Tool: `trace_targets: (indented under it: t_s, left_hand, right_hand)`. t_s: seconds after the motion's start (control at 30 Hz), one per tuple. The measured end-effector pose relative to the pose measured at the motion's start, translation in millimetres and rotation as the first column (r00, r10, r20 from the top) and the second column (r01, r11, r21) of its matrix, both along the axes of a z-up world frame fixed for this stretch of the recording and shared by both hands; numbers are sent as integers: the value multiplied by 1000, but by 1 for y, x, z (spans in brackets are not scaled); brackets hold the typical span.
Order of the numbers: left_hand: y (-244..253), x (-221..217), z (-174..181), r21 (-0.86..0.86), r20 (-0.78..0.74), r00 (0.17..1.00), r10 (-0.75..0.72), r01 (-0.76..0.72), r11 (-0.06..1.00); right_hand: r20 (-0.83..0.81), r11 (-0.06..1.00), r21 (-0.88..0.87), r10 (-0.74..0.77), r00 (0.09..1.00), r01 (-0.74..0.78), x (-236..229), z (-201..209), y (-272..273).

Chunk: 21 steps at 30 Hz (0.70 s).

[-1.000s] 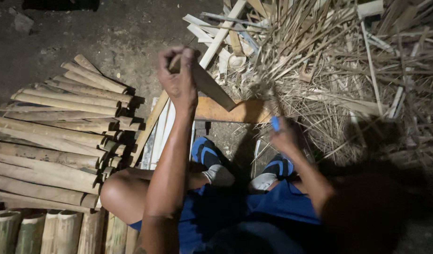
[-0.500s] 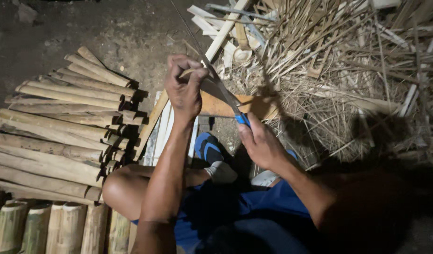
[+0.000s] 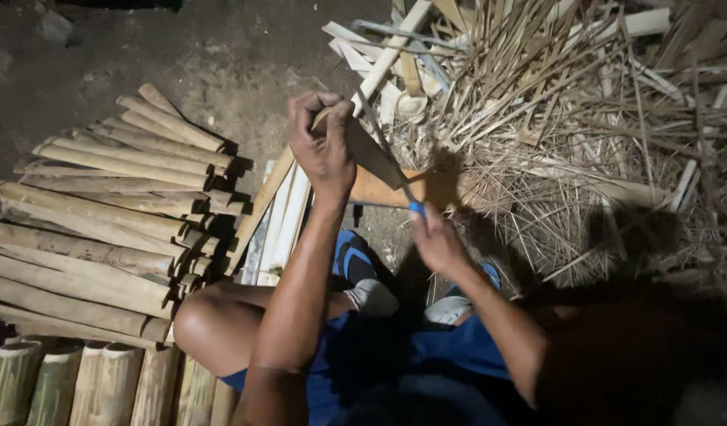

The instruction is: The person sits on the ground and uses a machete to split bamboo poles into thin strips. They repeatedly strike the bamboo against a wooden block to separate the material, then place the finished strips into a pile.

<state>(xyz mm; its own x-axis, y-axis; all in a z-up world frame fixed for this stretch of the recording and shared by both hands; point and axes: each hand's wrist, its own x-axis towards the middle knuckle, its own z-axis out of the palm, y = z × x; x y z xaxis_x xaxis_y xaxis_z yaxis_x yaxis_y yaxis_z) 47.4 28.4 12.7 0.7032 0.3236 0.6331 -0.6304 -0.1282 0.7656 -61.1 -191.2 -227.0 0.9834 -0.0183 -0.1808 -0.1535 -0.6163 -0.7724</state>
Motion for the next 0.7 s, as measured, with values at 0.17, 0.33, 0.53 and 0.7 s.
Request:
trace_targets:
  t_s: [0.17, 0.33, 0.53, 0.7]
  left_hand:
    - [0, -4, -11, -208, -55, 988, -142, 128, 970]
    - [5, -8, 6, -325, -21, 977, -213, 195, 926]
    - [11, -17, 22, 303, 136, 991, 0, -42, 952]
    - [2, 5, -4, 223, -9, 995, 100, -95, 970]
  right_hand:
    - [267, 998, 56, -29, 963, 15, -8, 1, 42]
    - [-152, 983, -177, -69, 986, 41, 13, -84, 7]
    - [-173, 997, -73, -28, 985, 16, 15, -26, -3]
    - [177, 991, 128, 16, 984, -40, -6, 107, 43]
